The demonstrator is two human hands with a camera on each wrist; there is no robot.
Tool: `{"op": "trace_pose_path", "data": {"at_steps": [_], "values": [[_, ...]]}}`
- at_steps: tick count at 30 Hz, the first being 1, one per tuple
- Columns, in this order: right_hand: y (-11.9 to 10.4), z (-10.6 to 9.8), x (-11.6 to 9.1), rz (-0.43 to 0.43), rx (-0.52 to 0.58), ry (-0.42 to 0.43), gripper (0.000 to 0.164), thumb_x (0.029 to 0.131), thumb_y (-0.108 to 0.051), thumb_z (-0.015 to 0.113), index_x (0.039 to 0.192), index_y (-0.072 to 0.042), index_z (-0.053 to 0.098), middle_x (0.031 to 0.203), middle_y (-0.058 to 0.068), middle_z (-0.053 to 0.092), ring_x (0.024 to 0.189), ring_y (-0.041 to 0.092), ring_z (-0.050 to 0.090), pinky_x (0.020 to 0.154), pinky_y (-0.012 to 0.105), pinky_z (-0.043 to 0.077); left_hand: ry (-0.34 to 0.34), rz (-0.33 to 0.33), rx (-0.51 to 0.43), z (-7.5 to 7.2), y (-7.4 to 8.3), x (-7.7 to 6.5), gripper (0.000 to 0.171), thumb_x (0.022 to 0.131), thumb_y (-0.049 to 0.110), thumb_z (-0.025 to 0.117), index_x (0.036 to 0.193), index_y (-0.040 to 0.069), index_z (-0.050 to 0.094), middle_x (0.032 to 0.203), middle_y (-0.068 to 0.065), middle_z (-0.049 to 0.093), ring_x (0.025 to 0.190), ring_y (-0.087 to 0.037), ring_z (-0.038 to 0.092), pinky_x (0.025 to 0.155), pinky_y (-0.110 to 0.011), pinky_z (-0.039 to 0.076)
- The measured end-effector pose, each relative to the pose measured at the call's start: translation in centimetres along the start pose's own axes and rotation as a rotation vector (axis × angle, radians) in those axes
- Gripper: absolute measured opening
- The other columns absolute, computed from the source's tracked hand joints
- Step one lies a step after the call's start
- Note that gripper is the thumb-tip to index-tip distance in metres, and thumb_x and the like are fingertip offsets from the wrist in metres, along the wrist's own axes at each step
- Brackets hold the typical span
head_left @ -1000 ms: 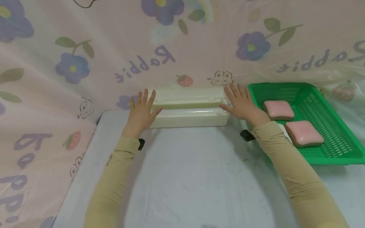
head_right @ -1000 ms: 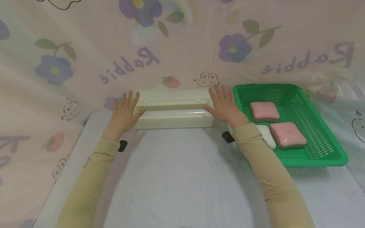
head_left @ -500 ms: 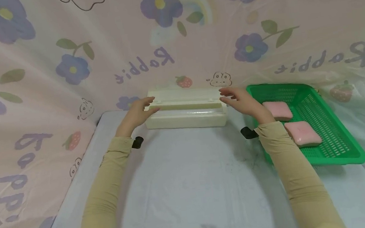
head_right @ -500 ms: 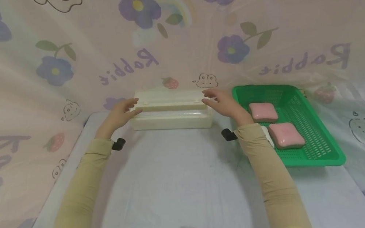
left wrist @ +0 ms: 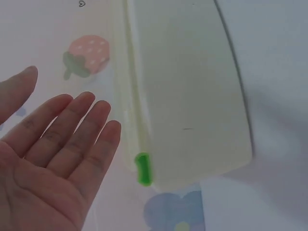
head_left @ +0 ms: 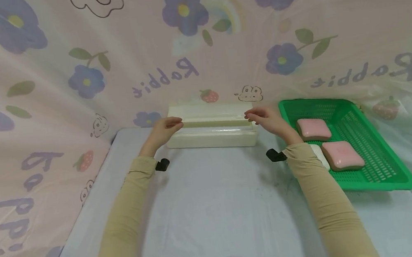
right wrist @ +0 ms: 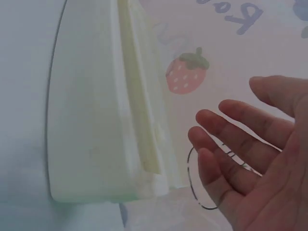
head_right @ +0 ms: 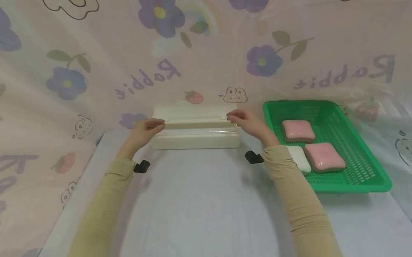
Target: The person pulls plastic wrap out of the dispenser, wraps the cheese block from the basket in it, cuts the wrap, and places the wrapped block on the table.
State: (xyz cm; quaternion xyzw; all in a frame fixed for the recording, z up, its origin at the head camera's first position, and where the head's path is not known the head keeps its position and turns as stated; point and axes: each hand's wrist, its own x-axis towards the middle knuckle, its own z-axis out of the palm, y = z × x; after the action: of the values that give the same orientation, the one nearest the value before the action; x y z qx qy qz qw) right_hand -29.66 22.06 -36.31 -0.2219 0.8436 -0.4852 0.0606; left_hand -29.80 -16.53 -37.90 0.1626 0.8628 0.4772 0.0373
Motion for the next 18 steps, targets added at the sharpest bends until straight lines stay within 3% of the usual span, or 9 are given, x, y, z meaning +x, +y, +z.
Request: {"op": "trace_pose_path", "data": {"at_steps": [11,18], "values": [[1.9,0.9,0.8,0.051,-0.095,-0.038,0.032,0.101,-0.014,0.050,0.126,0.005,0.057,0.120,0.024,0.060,0.109,0.037,0.056,0.088,0.048,0.048,0.030,0.010,0.005,0.6,-1.5,0.8,0.041,0.102,0.029,0.049,0.128,-0.002,0.057,0.121,-0.018,0.061,0.116,-0.031,0.054,0.100,-0.046,0.042],[2.3,1.6,1.3,0.094,-0.128,-0.063,0.032,0.098,-0.017,0.057,0.124,0.001,0.061,0.123,0.017,0.061,0.113,0.031,0.055,0.096,0.046,0.046,0.021,0.023,-0.039,1.0,-1.8,1.1,0.036,0.100,0.018,0.053,0.128,-0.005,0.056,0.120,-0.021,0.061,0.111,-0.032,0.056,0.099,-0.045,0.044]]}}
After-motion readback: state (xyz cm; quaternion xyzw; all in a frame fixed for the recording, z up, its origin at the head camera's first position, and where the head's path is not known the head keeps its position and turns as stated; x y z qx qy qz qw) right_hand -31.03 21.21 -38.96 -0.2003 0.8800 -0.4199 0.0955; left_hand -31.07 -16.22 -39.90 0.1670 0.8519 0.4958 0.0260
